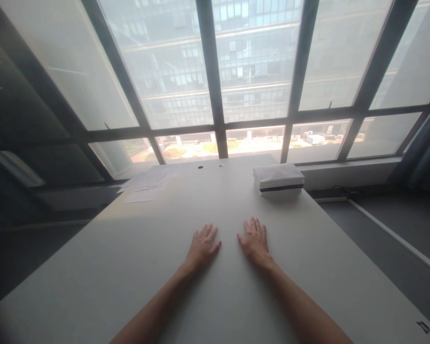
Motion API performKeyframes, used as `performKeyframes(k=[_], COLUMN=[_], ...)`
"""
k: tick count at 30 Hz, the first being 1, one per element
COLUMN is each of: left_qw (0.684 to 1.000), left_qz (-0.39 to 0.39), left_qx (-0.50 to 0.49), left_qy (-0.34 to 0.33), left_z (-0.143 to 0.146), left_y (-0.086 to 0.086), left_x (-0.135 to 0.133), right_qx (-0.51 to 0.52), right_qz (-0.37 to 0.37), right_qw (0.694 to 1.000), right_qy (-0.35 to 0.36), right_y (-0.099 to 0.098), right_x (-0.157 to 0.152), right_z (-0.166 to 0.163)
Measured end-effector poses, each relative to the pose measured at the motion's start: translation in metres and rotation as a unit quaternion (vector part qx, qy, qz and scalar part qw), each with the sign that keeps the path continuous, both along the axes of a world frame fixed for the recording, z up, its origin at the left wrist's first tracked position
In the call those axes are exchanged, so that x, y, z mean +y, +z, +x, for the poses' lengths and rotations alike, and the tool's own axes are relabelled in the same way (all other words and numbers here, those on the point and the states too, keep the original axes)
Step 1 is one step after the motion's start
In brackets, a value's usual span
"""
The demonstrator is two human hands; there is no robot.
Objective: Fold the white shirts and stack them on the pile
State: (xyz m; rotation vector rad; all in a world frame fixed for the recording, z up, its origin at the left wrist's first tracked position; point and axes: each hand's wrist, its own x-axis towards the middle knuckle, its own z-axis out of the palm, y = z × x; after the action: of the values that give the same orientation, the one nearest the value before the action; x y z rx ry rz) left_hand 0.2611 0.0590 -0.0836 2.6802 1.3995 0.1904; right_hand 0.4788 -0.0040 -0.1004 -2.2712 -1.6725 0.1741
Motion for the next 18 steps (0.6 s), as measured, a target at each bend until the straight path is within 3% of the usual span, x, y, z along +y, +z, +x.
performKeyframes(k=[18], left_qw=[1.000], left_qz=[-0.012], left_qx=[-0.003], left_qy=[0.000], left_z=[0.0006], left_y=[0.0037], left_x=[0.0005], right_qx=[0.005], right_qz=[-0.008], right_qw=[1.000], right_qy=[-0.006], right_y=[0.0048], right_x=[-0.0003], right_z=[-0.0012])
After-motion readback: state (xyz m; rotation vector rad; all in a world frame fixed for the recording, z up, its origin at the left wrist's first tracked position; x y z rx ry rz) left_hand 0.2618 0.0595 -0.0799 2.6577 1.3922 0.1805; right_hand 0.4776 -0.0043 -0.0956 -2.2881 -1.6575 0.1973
